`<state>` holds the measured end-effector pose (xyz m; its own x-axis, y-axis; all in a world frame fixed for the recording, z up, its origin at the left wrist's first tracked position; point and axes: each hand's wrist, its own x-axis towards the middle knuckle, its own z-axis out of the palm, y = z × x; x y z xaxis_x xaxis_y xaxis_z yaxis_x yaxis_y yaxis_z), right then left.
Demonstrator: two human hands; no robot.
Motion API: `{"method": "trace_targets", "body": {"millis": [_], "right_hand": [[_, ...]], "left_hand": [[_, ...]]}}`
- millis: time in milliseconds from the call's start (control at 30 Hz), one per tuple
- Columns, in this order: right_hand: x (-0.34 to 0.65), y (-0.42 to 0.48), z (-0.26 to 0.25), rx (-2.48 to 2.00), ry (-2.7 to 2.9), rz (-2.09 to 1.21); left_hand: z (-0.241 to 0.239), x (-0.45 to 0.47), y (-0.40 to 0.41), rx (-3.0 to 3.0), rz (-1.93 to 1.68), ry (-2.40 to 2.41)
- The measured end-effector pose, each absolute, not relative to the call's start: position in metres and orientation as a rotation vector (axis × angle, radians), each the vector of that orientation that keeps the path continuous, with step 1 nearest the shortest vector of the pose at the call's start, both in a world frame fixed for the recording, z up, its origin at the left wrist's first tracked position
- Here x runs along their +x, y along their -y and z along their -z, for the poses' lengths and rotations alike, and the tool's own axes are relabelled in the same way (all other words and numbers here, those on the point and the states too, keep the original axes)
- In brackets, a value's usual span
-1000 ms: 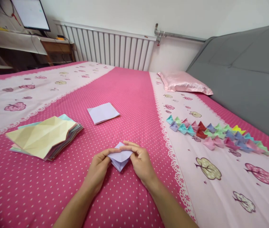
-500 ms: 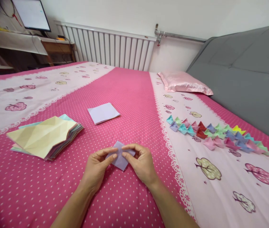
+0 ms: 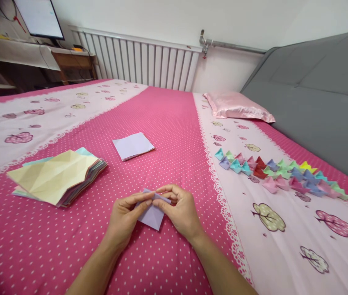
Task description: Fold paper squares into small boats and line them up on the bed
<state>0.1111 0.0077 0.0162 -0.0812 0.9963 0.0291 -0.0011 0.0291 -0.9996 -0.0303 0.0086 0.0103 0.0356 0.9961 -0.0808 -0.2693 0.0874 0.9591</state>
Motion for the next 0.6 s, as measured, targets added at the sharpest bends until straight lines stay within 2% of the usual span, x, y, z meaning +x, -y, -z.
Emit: {"method": "trace_targets", "body": {"millis": [233,600], "right_hand": [[0.1164,-0.0098,-0.0164,-1.195,1.304,-1.228],[0.1209,-0.0121,-0.0199,-1.156,1.271,-1.314]], "left_hand": [[-0.0093,-0.0308,-0.0099,0.766,-1.256,-1.016],[-0.0028,-0.031,-0.0112,0.87,-1.214,-0.988]]}}
